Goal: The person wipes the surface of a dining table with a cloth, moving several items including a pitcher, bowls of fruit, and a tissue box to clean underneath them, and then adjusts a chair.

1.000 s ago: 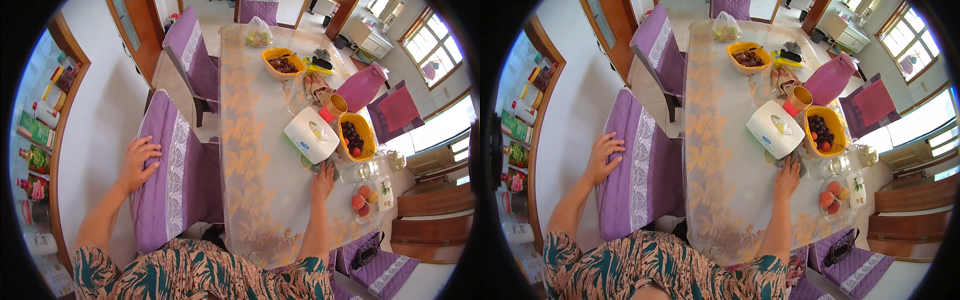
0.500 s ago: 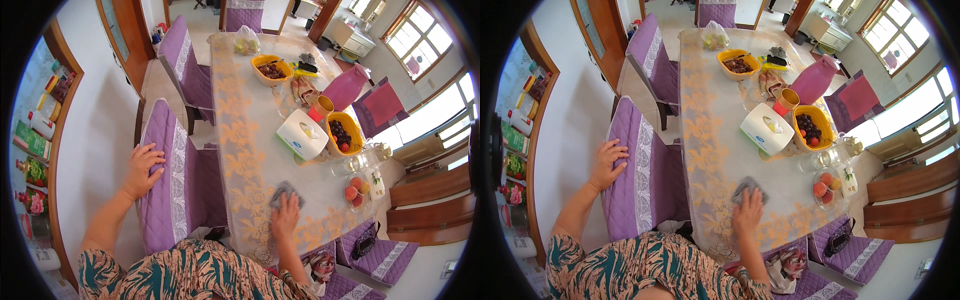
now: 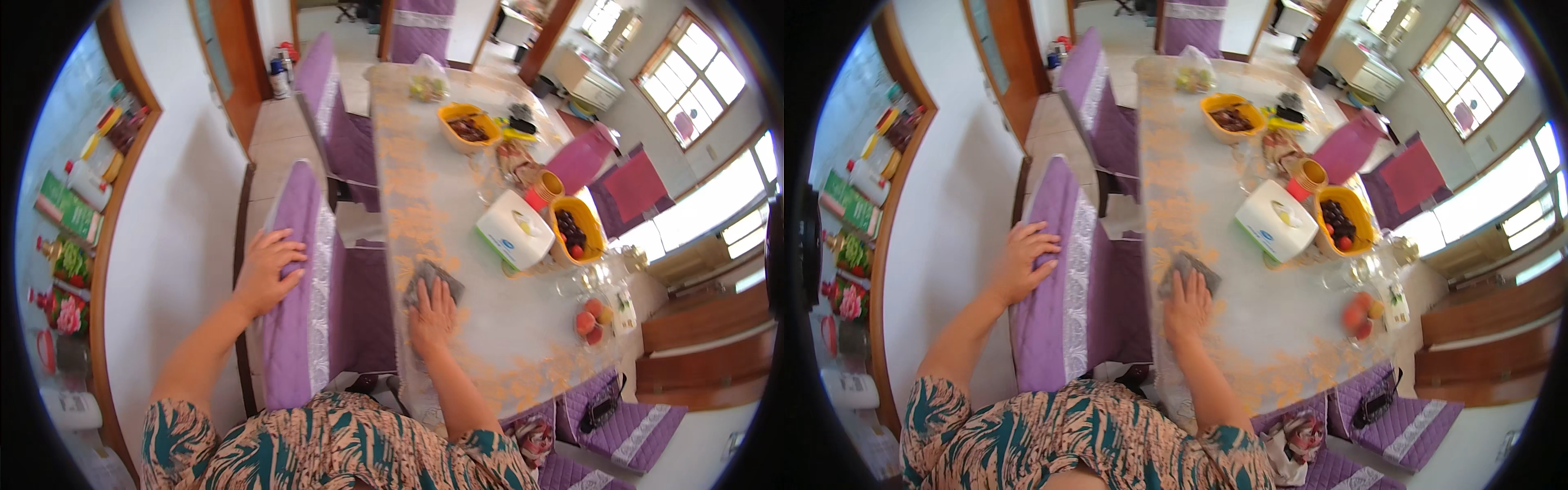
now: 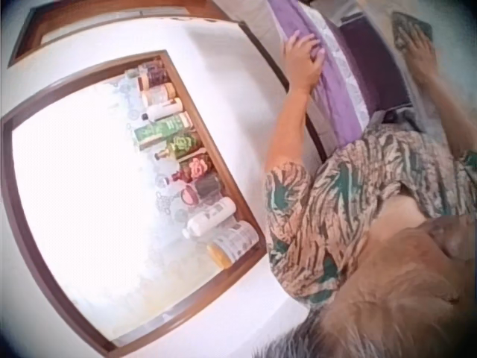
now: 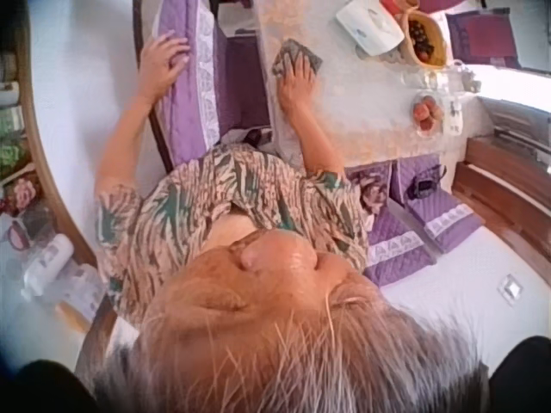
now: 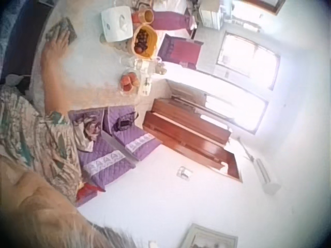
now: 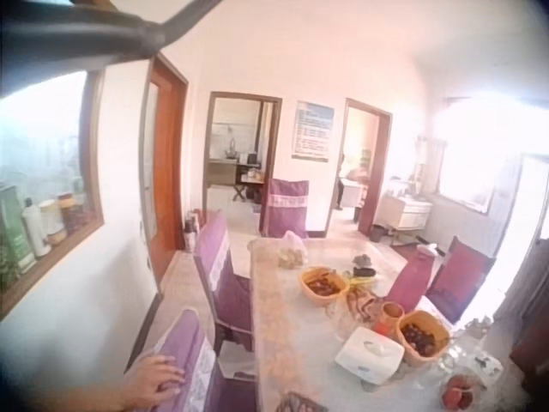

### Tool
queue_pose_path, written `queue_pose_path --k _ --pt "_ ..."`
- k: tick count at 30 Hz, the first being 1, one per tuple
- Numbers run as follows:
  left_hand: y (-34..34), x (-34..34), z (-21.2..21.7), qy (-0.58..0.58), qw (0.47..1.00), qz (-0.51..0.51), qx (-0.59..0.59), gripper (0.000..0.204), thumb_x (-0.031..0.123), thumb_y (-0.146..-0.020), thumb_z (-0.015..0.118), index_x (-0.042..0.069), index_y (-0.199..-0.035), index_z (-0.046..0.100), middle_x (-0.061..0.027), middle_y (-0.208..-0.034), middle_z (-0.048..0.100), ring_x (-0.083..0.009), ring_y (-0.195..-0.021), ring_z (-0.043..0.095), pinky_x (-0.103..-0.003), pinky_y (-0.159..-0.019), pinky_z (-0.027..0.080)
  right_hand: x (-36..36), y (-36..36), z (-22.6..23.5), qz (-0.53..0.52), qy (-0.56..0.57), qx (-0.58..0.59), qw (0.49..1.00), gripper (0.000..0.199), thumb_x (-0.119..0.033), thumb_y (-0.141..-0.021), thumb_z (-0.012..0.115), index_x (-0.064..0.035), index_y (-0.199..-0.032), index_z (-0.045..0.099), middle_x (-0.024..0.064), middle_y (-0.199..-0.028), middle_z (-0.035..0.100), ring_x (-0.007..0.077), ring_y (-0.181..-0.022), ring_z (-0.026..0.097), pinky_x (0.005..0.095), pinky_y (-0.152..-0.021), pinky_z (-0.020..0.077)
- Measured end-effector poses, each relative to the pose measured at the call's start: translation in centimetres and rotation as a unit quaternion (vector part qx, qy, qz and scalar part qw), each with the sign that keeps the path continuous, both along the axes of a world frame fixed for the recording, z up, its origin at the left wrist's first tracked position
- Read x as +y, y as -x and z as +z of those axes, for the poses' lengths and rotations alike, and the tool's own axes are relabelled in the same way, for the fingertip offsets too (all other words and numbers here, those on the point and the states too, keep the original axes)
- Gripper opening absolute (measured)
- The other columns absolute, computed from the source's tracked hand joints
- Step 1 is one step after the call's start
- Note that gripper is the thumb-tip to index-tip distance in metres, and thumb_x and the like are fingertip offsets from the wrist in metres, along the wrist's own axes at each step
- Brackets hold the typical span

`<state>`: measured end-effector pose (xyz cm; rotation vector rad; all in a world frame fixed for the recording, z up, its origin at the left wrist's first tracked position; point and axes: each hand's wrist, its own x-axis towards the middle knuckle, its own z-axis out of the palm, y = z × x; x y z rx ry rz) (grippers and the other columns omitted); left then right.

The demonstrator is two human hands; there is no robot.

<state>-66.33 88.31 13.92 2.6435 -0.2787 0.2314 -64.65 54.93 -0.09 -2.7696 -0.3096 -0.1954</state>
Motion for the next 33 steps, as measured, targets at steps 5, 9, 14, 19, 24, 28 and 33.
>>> queue_pose_path --k 5,9,14,19,24,28,33 --pt "-0.1 0.6 -1.3 0.018 0.999 -0.01 -0.038 0.021 0.024 -0.079 0.068 0.012 -0.097 0.071 -0.0015 -0.117 0.067 -0.0242 -0.131 0.046 -0.054 -0.115 0.022 -1.5 5.8 0.4 0.041 0.013 -0.002 0.999 0.063 -0.017 -0.082 0.064 -0.0154 -0.143 0.047 0.0165 -0.152 0.035 0.0355 -0.142 0.029 0.0487 -0.114 0.0234" --pt "-0.3 0.7 -2.7 0.028 0.997 -0.016 -0.073 0.022 0.027 -0.078 0.067 0.012 -0.093 0.072 -0.0008 -0.115 0.067 -0.0218 -0.13 0.046 -0.054 -0.114 0.024 -2.6 11.7 0.5 0.035 0.035 0.039 0.998 0.064 -0.015 -0.08 0.063 -0.014 -0.143 0.048 0.0195 -0.153 0.033 0.0373 -0.142 0.029 0.0497 -0.114 0.0217" --pt "0.3 0.9 -2.9 0.03 0.997 -0.009 -0.066 0.021 0.028 -0.079 0.067 0.014 -0.094 0.071 -0.0001 -0.118 0.065 -0.0219 -0.132 0.044 -0.053 -0.115 0.023 -2.5 18.5 1.4 0.022 0.038 0.07 0.997 0.063 -0.015 -0.082 0.06 -0.0097 -0.143 0.047 0.0222 -0.153 0.032 0.0403 -0.142 0.028 0.0512 -0.113 0.0224" --pt "0.0 0.2 -2.9 0.04 0.996 -0.008 -0.08 0.019 0.027 -0.08 0.066 0.012 -0.09 0.072 0.0009 -0.112 0.066 -0.02 -0.131 0.044 -0.051 -0.116 0.021 -3.7 23.2 1.8 0.063 0.073 -0.009 0.995 0.055 -0.019 -0.084 0.059 -0.0058 -0.137 0.05 0.0237 -0.142 0.044 0.041 -0.131 0.041 0.0507 -0.104 0.0366" --pt "0.2 0.1 -2.4 0.044 0.996 -0.004 -0.071 0.018 0.027 -0.083 0.064 0.012 -0.09 0.072 0.0015 -0.11 0.066 -0.0197 -0.132 0.043 -0.051 -0.116 0.021 -3.7 23.3 1.2 0.079 0.104 -0.037 0.991 0.062 -0.018 -0.079 0.06 -0.0049 -0.139 0.048 0.0293 -0.142 0.042 0.0469 -0.129 0.044 0.0554 -0.105 0.0385" --pt "0.3 0.4 -2.6 0.053 0.997 -0.008 -0.056 0.018 0.027 -0.081 0.065 0.012 -0.09 0.071 0.0012 -0.114 0.065 -0.0204 -0.132 0.042 -0.052 -0.116 0.021 -1.1 20.3 2.9 0.095 0.059 -0.092 0.99 0.067 -0.022 -0.077 0.069 -0.0056 -0.138 0.049 0.0222 -0.144 0.045 0.046 -0.129 0.045 0.0551 -0.106 0.0371" --pt "0.0 0.3 -2.8 0.046 0.997 -0.01 -0.058 0.017 0.026 -0.081 0.065 0.013 -0.09 0.07 0.0006 -0.116 0.064 -0.0217 -0.132 0.043 -0.053 -0.115 0.023 -0.8 14.4 1.6 0.029 0.086 0.047 0.995 0.06 -0.025 -0.093 0.05 -0.0098 -0.15 0.037 0.0219 -0.156 0.027 0.0403 -0.145 0.021 0.0519 -0.114 0.0193"
